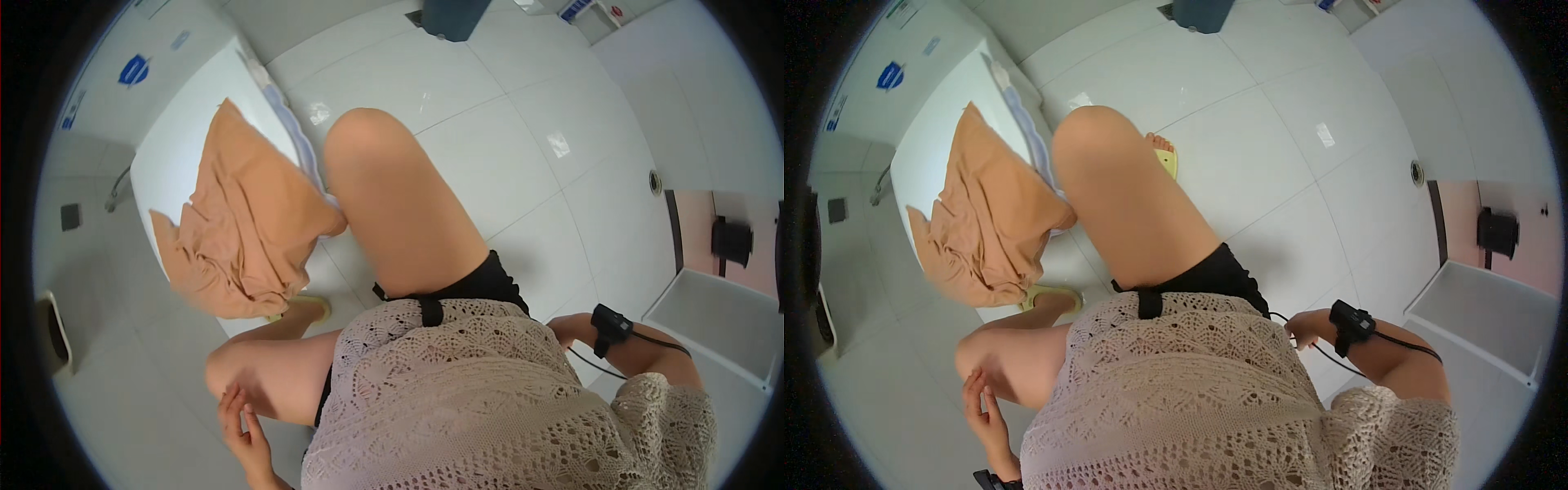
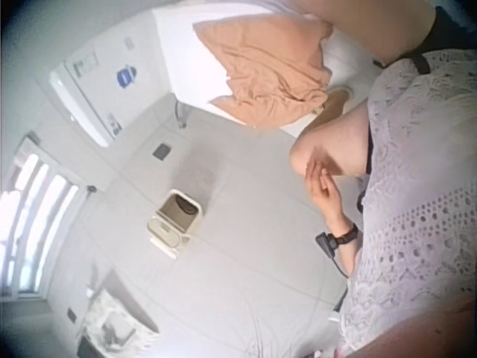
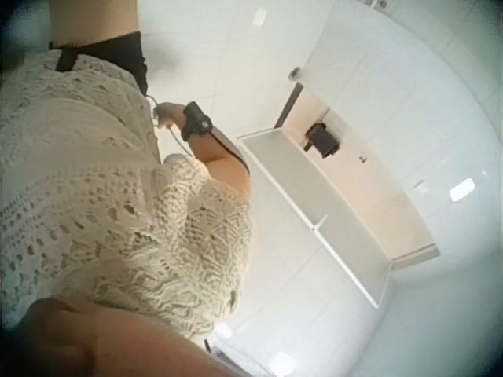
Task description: Cleaning the lid and seat of a white toilet using a brown cloth.
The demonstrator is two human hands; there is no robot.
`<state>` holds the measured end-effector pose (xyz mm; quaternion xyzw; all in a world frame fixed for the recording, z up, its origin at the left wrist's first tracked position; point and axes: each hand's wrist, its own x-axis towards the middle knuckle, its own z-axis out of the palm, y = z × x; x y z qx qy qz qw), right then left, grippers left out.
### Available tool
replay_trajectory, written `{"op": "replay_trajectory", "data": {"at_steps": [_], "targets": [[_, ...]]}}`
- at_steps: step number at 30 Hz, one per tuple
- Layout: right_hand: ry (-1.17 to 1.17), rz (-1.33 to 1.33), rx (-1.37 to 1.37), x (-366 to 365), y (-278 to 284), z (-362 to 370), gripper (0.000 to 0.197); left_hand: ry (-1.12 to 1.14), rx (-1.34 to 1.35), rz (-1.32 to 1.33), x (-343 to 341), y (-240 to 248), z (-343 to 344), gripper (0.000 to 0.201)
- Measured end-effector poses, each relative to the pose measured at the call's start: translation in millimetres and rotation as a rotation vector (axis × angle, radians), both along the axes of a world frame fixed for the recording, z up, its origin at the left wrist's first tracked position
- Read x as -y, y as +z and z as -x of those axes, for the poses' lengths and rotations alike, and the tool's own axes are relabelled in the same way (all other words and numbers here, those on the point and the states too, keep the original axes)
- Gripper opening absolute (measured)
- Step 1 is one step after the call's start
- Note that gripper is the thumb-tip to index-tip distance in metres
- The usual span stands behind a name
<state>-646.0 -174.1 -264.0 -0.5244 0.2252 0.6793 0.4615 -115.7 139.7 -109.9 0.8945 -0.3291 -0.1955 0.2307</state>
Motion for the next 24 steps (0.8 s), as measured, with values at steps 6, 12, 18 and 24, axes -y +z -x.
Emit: {"op": "replay_trajectory", "data": {"at_steps": [6, 12, 18, 24], "targets": [[-0.051, -0.528, -0.282, -27, -28, 69, 0.039, -0.19, 0.077, -0.07, 4, 2, 3, 0.023], [-0.01, -0.573, -0.299, 2, 119, -37, 0.02, -0.142, 0.047, -0.253, -21, 46, -3, 0.024], [-0.076, -0.437, -0.114, 49, 164, -111, 0.023, -0.016, 0.337, -0.388, -33, 116, -31, 0.027], [0.027, 0.055, 0.076, 85, 181, -178, 0.023, -0.141, 0.48, -0.36, -5, 132, -23, 0.027]]}}
